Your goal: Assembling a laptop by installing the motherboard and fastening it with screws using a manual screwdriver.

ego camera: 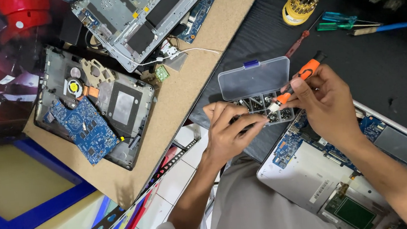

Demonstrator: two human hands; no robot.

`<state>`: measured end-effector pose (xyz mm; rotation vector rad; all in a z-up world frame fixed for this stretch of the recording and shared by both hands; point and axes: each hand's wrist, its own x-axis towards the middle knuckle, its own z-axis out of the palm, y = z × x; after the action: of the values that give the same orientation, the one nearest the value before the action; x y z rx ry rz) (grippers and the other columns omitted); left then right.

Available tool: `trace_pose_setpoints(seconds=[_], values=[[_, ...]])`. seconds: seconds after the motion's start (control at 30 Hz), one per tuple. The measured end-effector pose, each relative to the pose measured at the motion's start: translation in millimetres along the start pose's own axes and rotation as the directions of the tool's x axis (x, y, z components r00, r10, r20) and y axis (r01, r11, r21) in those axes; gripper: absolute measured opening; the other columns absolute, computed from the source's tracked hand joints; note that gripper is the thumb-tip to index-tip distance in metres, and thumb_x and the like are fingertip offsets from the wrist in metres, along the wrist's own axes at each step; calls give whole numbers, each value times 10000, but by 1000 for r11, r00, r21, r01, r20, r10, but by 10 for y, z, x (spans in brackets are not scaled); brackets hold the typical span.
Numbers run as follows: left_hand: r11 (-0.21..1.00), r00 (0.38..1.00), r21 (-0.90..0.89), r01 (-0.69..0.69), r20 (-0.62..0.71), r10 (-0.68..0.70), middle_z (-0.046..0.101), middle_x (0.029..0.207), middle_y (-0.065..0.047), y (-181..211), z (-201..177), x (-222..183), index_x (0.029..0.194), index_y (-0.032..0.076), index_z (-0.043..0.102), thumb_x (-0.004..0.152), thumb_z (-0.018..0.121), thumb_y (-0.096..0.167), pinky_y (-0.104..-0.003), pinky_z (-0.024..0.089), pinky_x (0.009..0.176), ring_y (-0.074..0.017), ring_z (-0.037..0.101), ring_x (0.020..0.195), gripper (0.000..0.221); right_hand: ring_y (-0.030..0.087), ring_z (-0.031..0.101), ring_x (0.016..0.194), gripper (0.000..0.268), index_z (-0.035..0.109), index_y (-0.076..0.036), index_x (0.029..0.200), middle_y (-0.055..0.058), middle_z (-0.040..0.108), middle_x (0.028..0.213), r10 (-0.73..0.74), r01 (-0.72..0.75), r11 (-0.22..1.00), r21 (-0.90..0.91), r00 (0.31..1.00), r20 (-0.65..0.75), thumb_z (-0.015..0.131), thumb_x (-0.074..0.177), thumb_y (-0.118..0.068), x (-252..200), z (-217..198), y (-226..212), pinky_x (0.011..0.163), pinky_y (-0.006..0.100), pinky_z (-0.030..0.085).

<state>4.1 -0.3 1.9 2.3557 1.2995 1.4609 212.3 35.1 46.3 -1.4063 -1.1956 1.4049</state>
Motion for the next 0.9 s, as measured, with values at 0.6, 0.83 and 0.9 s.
trace_pose_setpoints(seconds=[0.6, 0.83, 0.9], values=[[998, 998, -27, 60, 24, -59, 619, 954, 62, 35, -8, 20, 978, 243, 775, 884, 872, 306, -346, 282, 889, -150, 538, 874, 149, 269, 769, 953, 313, 539, -18, 1143, 179, 695, 1022, 68, -69, 996, 50, 997, 22, 560, 1038, -313, -29, -13, -40, 834, 365, 692], [998, 999, -36, 49, -2, -49, 615, 946, 47, 20, 7, 0, 973, 227, 768, 896, 870, 250, -342, 293, 878, -152, 541, 865, 130, 284, 778, 1000, 289, 549, -24, 1153, 153, 685, 1045, 40, -40, 999, 25, 999, 6, 560, 1047, -293, -58, -9, -81, 839, 360, 692], [998, 999, -36, 49, -10, -49, 610, 940, 48, 17, 8, -4, 962, 220, 765, 898, 866, 239, -343, 287, 873, -148, 542, 864, 121, 268, 766, 1015, 291, 550, -30, 1157, 143, 678, 1062, 32, -32, 999, 21, 999, 6, 561, 1044, -299, -66, -6, -78, 841, 366, 696]])
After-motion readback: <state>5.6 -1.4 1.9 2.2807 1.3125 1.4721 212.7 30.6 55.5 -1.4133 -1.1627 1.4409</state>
